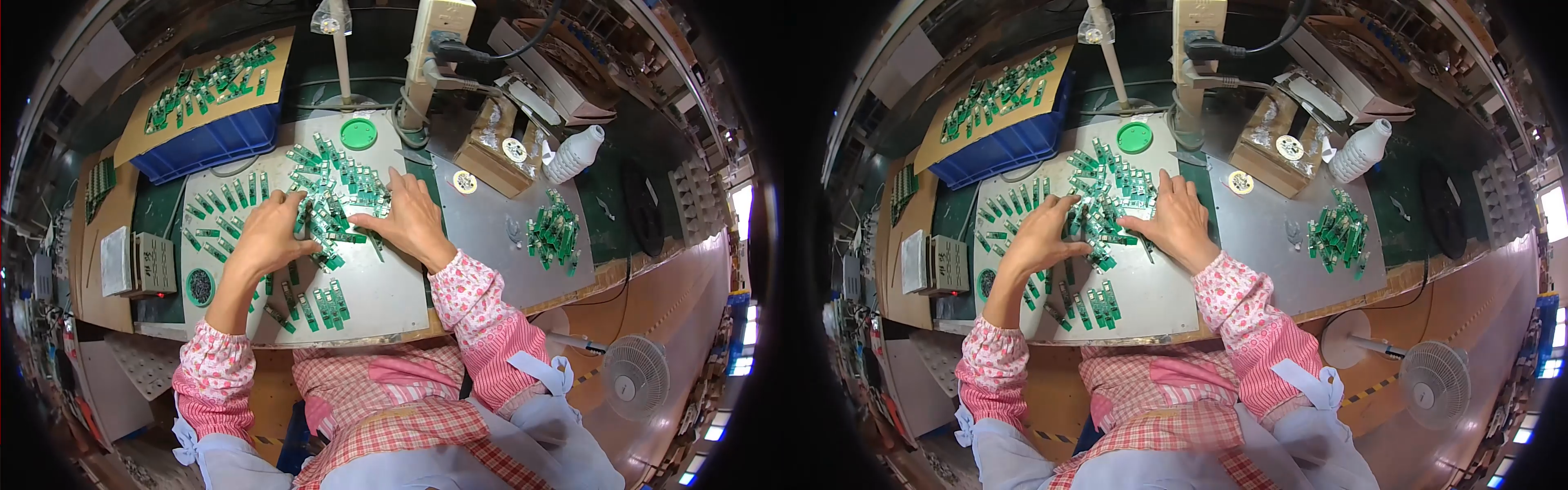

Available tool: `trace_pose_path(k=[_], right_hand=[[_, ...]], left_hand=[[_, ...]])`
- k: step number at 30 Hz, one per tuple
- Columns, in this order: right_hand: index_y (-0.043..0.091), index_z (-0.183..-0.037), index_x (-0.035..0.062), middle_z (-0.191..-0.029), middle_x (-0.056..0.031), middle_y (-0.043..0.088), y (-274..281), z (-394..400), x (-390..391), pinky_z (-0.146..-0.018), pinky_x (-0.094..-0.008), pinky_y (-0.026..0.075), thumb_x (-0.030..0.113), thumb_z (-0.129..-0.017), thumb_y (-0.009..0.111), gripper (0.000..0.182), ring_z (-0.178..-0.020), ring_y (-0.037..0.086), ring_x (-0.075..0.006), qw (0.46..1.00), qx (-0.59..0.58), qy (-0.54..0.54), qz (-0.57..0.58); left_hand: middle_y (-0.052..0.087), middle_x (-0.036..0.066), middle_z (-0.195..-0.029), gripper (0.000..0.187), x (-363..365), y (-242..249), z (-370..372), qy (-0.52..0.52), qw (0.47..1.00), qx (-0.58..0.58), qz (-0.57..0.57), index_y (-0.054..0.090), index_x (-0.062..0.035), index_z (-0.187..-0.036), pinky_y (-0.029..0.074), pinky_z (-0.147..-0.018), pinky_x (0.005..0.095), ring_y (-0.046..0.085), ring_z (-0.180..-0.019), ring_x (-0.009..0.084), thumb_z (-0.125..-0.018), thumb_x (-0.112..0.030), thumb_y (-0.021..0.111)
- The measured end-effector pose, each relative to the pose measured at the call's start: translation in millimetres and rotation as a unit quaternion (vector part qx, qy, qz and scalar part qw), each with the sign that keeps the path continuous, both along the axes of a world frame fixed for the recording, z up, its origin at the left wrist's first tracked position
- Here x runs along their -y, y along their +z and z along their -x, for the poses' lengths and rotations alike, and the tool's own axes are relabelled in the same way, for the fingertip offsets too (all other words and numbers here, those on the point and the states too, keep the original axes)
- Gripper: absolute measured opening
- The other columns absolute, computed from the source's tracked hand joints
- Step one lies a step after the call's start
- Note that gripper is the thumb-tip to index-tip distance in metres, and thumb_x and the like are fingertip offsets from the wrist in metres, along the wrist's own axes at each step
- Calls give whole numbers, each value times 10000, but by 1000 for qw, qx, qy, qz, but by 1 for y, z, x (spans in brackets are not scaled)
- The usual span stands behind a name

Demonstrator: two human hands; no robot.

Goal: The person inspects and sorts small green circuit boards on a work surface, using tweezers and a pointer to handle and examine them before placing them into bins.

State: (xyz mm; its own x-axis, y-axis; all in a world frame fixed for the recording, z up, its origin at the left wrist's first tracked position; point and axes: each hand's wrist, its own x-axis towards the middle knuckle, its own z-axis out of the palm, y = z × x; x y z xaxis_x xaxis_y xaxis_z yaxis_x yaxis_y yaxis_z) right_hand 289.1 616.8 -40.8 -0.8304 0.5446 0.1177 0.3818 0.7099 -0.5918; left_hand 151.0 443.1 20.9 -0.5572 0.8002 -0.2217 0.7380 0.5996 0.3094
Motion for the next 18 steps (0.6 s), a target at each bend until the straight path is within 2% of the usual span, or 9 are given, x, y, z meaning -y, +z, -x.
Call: trace_pose_path(k=[2,3,8,9,12,13,16,17,18], right_hand=[[370,-1368,-76,-1183,-218,526,5,-6,6,-870,-418,481,524,-618,814,1058,-1097,500,-350,999,7,29,-43],[282,-1414,-76,-1216,-227,491,11,-8,9,-871,-431,483,470,-572,856,1157,-1120,479,-362,997,49,45,-34],[295,-1405,-76,-1229,-221,487,1,-6,3,-892,-434,471,342,-555,885,1116,-1128,477,-373,998,35,47,-38],[296,-1404,-77,-1228,-221,487,-2,-3,-3,-901,-435,466,320,-556,887,1107,-1125,479,-377,999,26,38,-30],[297,-1401,-81,-1220,-218,488,-2,0,-17,-936,-434,441,293,-579,873,1071,-1122,483,-382,998,38,43,-22],[305,-1394,-88,-1209,-233,487,-5,2,-21,-962,-416,421,287,-581,869,1058,-1130,485,-388,998,30,45,-18],[332,-1380,-94,-1200,-249,484,-10,11,-32,-967,-388,416,309,-574,870,1049,-1149,482,-384,997,46,52,12],[349,-1376,-67,-1266,-228,456,-5,16,-34,-981,-409,429,285,-586,869,1009,-1191,464,-375,993,93,56,44],[356,-1371,-67,-1265,-226,456,-3,21,-35,-983,-411,427,279,-584,865,1000,-1193,464,-375,992,96,67,51]], left_hand=[[543,202,-1186,877,5,-10,-5,-11,999,-28,13,457,-44,-1350,446,-943,418,535,-1124,356,-593,-234,857],[541,207,-1187,857,5,-16,-5,-17,1000,-22,-8,464,-34,-1338,442,-945,424,536,-1122,355,-600,-236,850],[541,208,-1188,806,-14,-39,-1,-55,993,2,-107,476,-13,-1315,433,-953,428,532,-1122,355,-620,-212,831],[512,208,-1233,810,-19,-41,1,-46,990,41,-124,474,-16,-1315,439,-949,432,524,-1135,357,-614,-203,834],[450,197,-1310,906,-23,-32,0,3,989,84,-120,430,-75,-1365,448,-955,405,540,-1122,347,-583,-224,861],[396,208,-1359,989,-23,-28,1,8,995,33,-91,408,-85,-1388,433,-991,409,506,-1172,362,-539,-243,888],[386,229,-1359,1041,-26,-36,6,-5,999,12,-33,390,-100,-1408,407,-1031,418,450,-1227,390,-514,-243,904],[378,247,-1354,1069,-28,-44,8,-13,999,18,-46,365,-111,-1426,394,-1046,425,406,-1257,408,-514,-243,908],[374,251,-1354,1075,-30,-46,10,-12,998,25,-52,357,-112,-1430,394,-1045,424,406,-1255,409,-516,-242,907]])
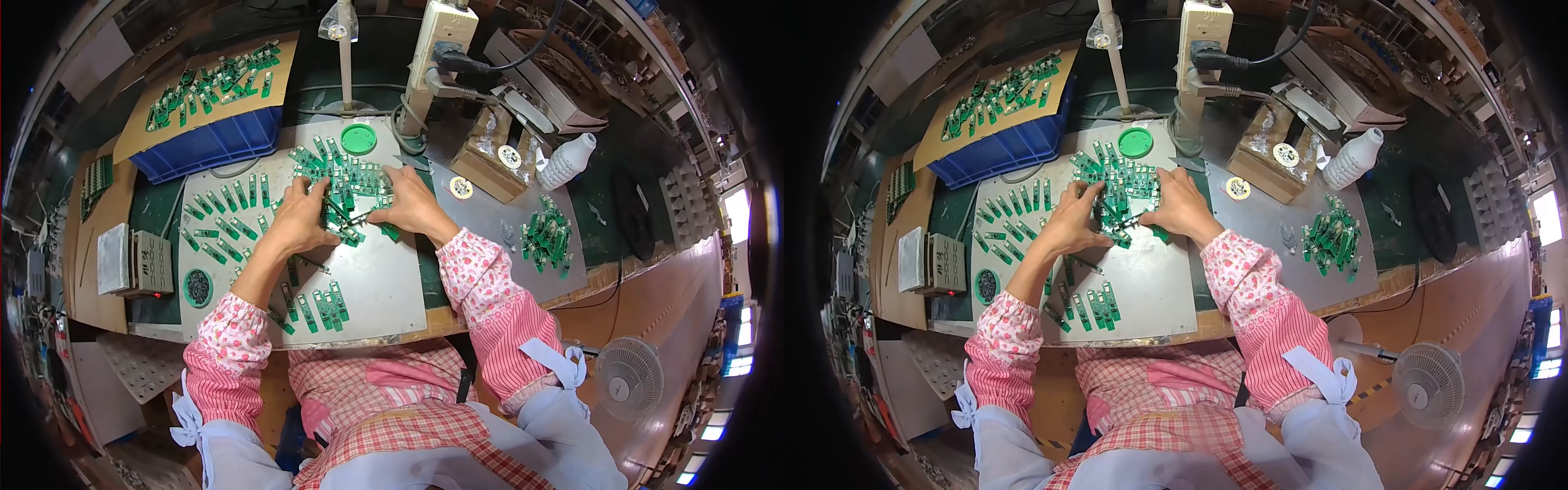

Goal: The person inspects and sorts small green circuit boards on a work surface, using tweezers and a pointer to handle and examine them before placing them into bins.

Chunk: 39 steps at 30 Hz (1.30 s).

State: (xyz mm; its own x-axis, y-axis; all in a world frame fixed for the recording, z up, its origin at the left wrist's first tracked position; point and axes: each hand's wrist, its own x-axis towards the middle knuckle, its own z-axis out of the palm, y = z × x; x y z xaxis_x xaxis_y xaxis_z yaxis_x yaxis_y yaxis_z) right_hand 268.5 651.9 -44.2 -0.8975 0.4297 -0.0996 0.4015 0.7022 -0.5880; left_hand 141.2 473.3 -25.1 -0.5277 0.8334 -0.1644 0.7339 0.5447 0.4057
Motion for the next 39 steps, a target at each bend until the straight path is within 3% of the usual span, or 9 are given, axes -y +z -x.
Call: trace_pose_path(k=[5,14,15,19,22,26,30,33,39], right_hand=[[406,-1322,-101,-1189,-257,497,4,10,-1,-988,-376,404,248,-601,833,908,-1153,492,-376,999,-5,22,34],[357,-1364,-96,-1315,-276,459,-14,14,8,-1043,-349,360,143,-648,770,860,-1242,457,-326,979,-98,-13,177],[347,-1377,-86,-1269,-239,506,-17,13,11,-939,-322,444,101,-689,738,813,-1133,540,-272,983,-105,-17,147],[364,-1397,-41,-1162,-133,581,-10,7,17,-655,-244,494,13,-754,665,712,-880,603,-132,943,-121,-46,305],[372,-1394,-51,-1202,-190,579,-3,2,20,-777,-281,512,7,-731,651,721,-964,621,-210,879,-152,-70,446],[458,-1362,4,-1169,-98,584,2,-6,19,-672,-252,516,-16,-781,635,608,-909,608,-137,843,-139,-70,515],[500,-1313,-33,-1132,-106,616,-8,-16,18,-712,-243,528,-49,-763,638,568,-902,621,-136,824,-160,-79,539],[531,-1268,-68,-1055,-157,652,-12,-33,18,-722,-246,520,-41,-743,638,536,-852,644,-161,826,-213,-82,516],[553,-1269,-26,-1078,-109,653,9,-111,-7,-783,-257,517,-23,-767,646,510,-896,636,-147,831,-242,-106,489]], left_hand=[[381,277,-1326,1083,-7,-1,1,-8,999,35,-34,315,-102,-1450,399,-1038,427,419,-1231,427,-535,-195,888],[450,209,-1275,998,-14,-6,-11,-1,982,123,-143,308,-123,-1451,421,-1006,378,498,-1175,350,-599,-93,827],[456,204,-1279,980,-16,-5,-13,1,978,140,-154,313,-117,-1447,421,-1007,375,498,-1182,338,-608,-71,816],[484,162,-1283,903,-19,-16,-14,0,938,267,-221,334,-92,-1428,426,-1004,362,501,-1185,269,-639,49,750],[487,125,-1279,869,-15,-9,-22,22,902,351,-250,351,-82,-1418,448,-978,343,513,-1148,213,-648,126,696],[504,107,-1219,836,-13,-4,-36,63,855,428,-284,380,-86,-1397,497,-883,284,555,-1057,186,-652,140,684],[536,108,-1162,809,-15,-11,-50,83,845,435,-299,393,-84,-1380,528,-802,294,595,-970,188,-658,162,662],[512,111,-1213,767,-18,5,-75,106,827,468,-292,409,-68,-1351,519,-862,293,569,-1045,198,-661,160,653],[533,118,-1185,749,-53,11,-134,42,831,457,-315,403,-61,-1346,526,-817,287,576,-1038,192,-671,161,637]])
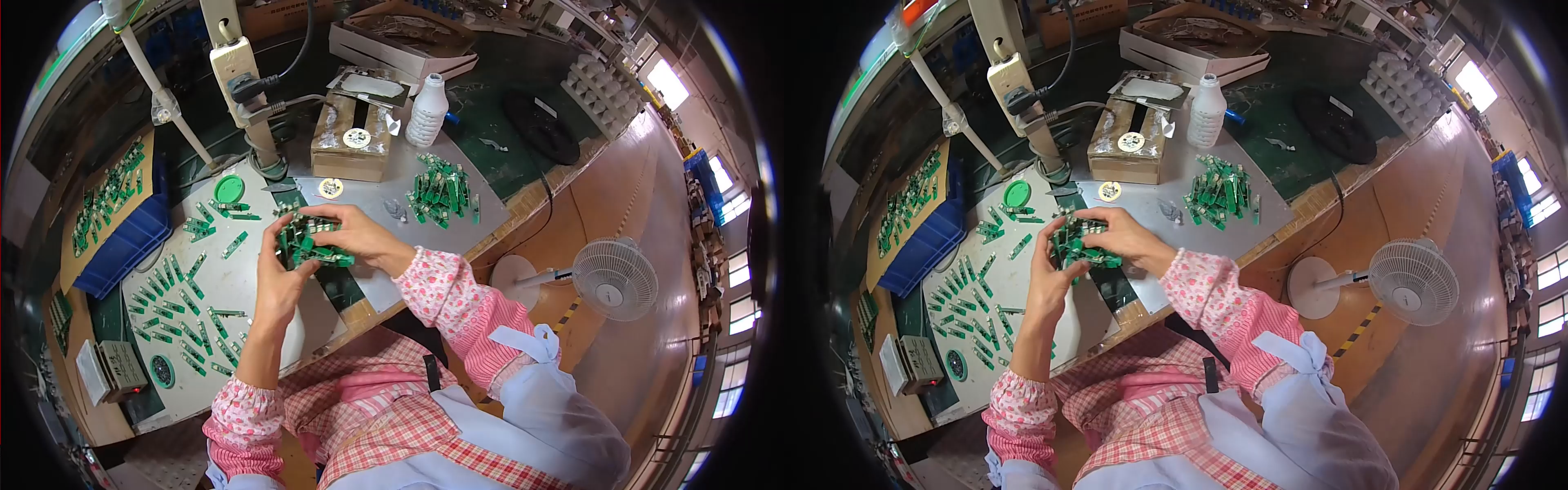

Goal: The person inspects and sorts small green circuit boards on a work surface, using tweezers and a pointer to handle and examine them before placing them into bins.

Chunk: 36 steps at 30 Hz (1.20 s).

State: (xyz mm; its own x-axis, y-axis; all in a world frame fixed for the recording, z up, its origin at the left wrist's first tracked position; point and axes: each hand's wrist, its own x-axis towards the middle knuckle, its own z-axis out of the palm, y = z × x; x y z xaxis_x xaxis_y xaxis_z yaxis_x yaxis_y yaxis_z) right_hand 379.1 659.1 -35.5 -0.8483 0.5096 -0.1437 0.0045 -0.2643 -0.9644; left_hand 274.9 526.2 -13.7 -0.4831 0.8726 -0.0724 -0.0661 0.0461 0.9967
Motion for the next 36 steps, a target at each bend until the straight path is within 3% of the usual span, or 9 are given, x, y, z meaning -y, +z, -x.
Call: trace_pose_path(k=[3,10,13,18,20,24,29,30,36], right_hand=[[549,-1275,-24,-1083,-98,653,13,-54,-21,-800,-249,513,-14,-790,632,492,-915,634,-135,997,-8,-65,-31],[545,-1288,-24,-1185,-107,617,2,-162,-90,-820,-240,496,-17,-811,608,481,-965,614,-125,979,35,-199,-11],[550,-1286,-22,-1186,-121,616,-7,-187,-110,-833,-241,486,-20,-812,606,477,-980,605,-126,966,47,-251,-30],[579,-1252,-8,-1201,-116,618,-29,-203,-145,-858,-247,469,-12,-830,586,422,-1021,588,-130,939,50,-290,-177],[613,-1196,33,-1168,-96,638,-30,-203,-148,-877,-288,464,17,-831,593,366,-1018,599,-185,900,100,-310,-291],[627,-1101,58,-1076,-115,636,-34,-193,-140,-890,-395,450,91,-846,614,257,-975,555,-320,723,182,-372,-553],[633,-1109,56,-1130,-96,628,-41,-186,-135,-936,-394,414,153,-888,604,243,-1059,532,-303,662,184,-355,-633],[632,-1117,58,-1161,-98,614,-43,-186,-137,-949,-399,401,181,-900,599,252,-1083,519,-303,666,187,-346,-634],[630,-1143,74,-1264,-97,552,-19,-183,-137,-979,-403,370,247,-915,600,287,-1145,477,-311,645,238,-313,-656]], left_hand=[[517,111,-1212,760,-38,-9,-38,-32,993,-101,-59,406,-70,-1348,506,-864,306,541,-1088,198,-656,136,646],[548,113,-1176,755,-148,-38,-134,-105,993,-13,-45,425,-56,-1325,469,-894,311,538,-1085,212,-632,119,668],[536,125,-1193,745,-173,-44,-165,-79,991,-102,-29,424,-60,-1326,456,-916,320,539,-1090,226,-642,101,672],[365,272,-1351,811,-198,-45,-192,-57,981,-178,-58,357,-82,-1405,372,-1044,424,396,-1257,426,-673,33,687],[334,287,-1388,808,-195,-37,-196,-51,971,-233,-7,346,-78,-1414,357,-1062,417,351,-1309,414,-700,-23,721],[273,328,-1422,756,-182,-32,-190,-68,961,-268,4,369,-70,-1405,339,-1071,445,299,-1342,449,-746,-114,737],[329,308,-1398,635,-154,-25,-178,-63,953,-294,-30,435,-52,-1346,366,-1042,441,358,-1303,438,-786,-164,714],[359,292,-1385,577,-143,-18,-175,-74,970,-230,-18,461,-45,-1313,379,-1027,424,402,-1267,426,-804,-170,702],[520,170,-1204,398,-69,-11,-117,-41,962,-268,-42,540,-34,-1169,449,-932,393,534,-1111,341,-815,-144,683]])
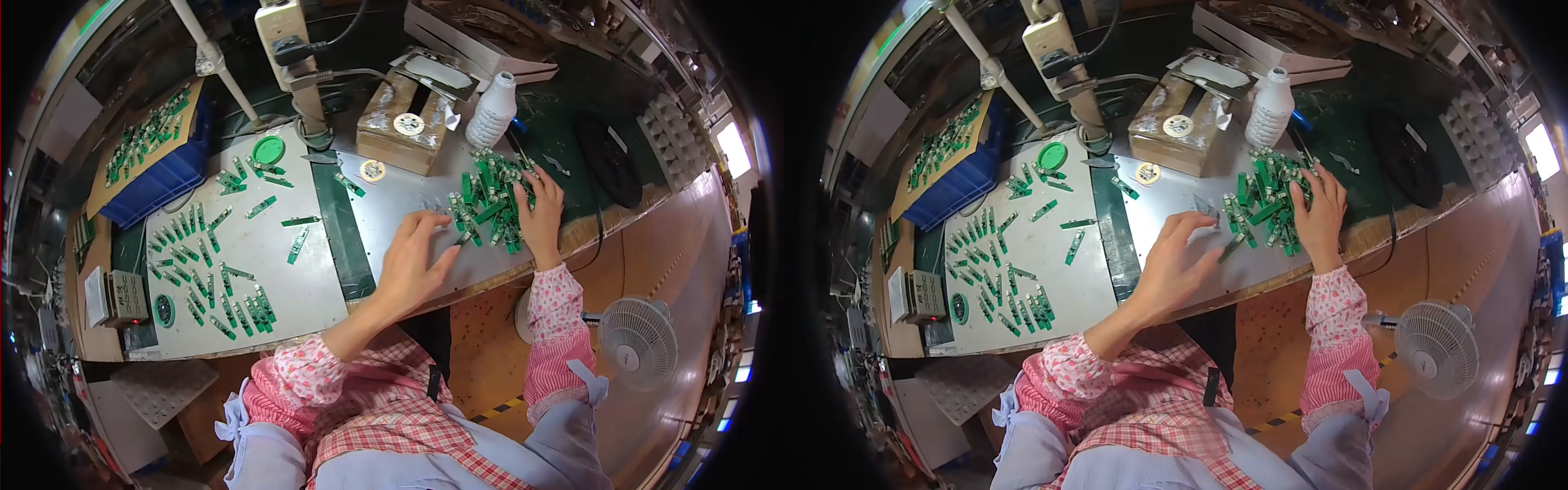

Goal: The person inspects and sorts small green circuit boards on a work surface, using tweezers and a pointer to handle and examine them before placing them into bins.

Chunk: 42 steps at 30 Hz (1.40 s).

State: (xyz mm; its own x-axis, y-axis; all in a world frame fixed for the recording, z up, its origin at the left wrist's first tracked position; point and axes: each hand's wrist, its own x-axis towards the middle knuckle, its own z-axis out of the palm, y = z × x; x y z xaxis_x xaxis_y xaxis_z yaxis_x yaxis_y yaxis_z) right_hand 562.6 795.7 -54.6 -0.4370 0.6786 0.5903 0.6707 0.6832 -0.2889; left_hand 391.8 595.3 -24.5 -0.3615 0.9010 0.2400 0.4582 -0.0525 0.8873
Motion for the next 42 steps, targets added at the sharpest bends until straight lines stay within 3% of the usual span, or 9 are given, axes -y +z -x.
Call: trace_pose_path(k=[7,15,20,23,26,32,35,39,42], right_hand=[[641,-1055,57,-995,-103,631,44,108,84,-786,-382,481,199,-834,661,263,-907,582,-279,960,49,261,91],[608,-914,25,-876,-153,599,4,214,105,-704,-440,482,163,-787,692,206,-826,614,-345,949,152,258,93],[582,-908,11,-898,-186,623,13,214,105,-726,-457,491,98,-747,682,208,-833,620,-371,921,167,312,165],[614,-895,-1,-895,-187,629,13,214,101,-763,-444,485,93,-762,638,165,-872,614,-372,906,139,330,228],[626,-917,-8,-913,-195,627,18,221,102,-779,-446,482,117,-776,629,189,-889,611,-370,909,125,321,234],[651,-899,15,-927,-154,608,13,282,142,-791,-408,495,132,-782,639,165,-923,578,-318,929,-7,334,159],[573,-1141,16,-1155,-160,537,5,300,148,-905,-419,404,326,-755,738,521,-1089,488,-335,919,37,360,155],[385,-1360,-11,-1206,-193,514,-6,306,153,-901,-446,375,505,-566,831,1047,-1106,471,-349,923,74,369,76],[419,-1332,-2,-1112,-160,554,-6,303,155,-895,-426,375,416,-572,845,966,-1071,487,-315,918,93,372,100]], left_hand=[[557,129,-1148,319,65,-11,94,163,959,-224,51,573,-44,-1116,452,-875,389,560,-1015,331,-820,-115,670],[563,164,-984,400,81,-20,157,98,886,-387,235,560,-28,-1052,469,-790,439,594,-899,329,-667,-23,670],[575,139,-884,272,78,-19,191,123,858,-475,153,597,-24,-927,461,-709,418,608,-825,300,-666,-41,671],[558,156,-1042,354,75,-18,226,115,916,-380,52,578,-54,-1047,443,-815,441,555,-972,329,-705,-66,668],[520,193,-1221,410,70,-30,272,171,907,-383,29,553,-48,-1170,414,-924,467,506,-1111,365,-770,-83,631],[452,234,-1358,435,68,-51,319,194,882,-373,211,501,-62,-1309,375,-1011,480,460,-1197,406,-891,-180,527],[449,252,-1362,428,72,-45,311,163,901,-338,217,508,-48,-1303,370,-1030,464,461,-1211,411,-896,-181,518],[463,286,-1335,395,76,-32,272,137,921,-298,209,533,-7,-1252,365,-1046,456,453,-1230,431,-901,-185,506],[480,260,-1320,381,82,-15,249,85,945,-248,194,532,7,-1233,381,-1033,431,470,-1218,403,-913,-194,491]])
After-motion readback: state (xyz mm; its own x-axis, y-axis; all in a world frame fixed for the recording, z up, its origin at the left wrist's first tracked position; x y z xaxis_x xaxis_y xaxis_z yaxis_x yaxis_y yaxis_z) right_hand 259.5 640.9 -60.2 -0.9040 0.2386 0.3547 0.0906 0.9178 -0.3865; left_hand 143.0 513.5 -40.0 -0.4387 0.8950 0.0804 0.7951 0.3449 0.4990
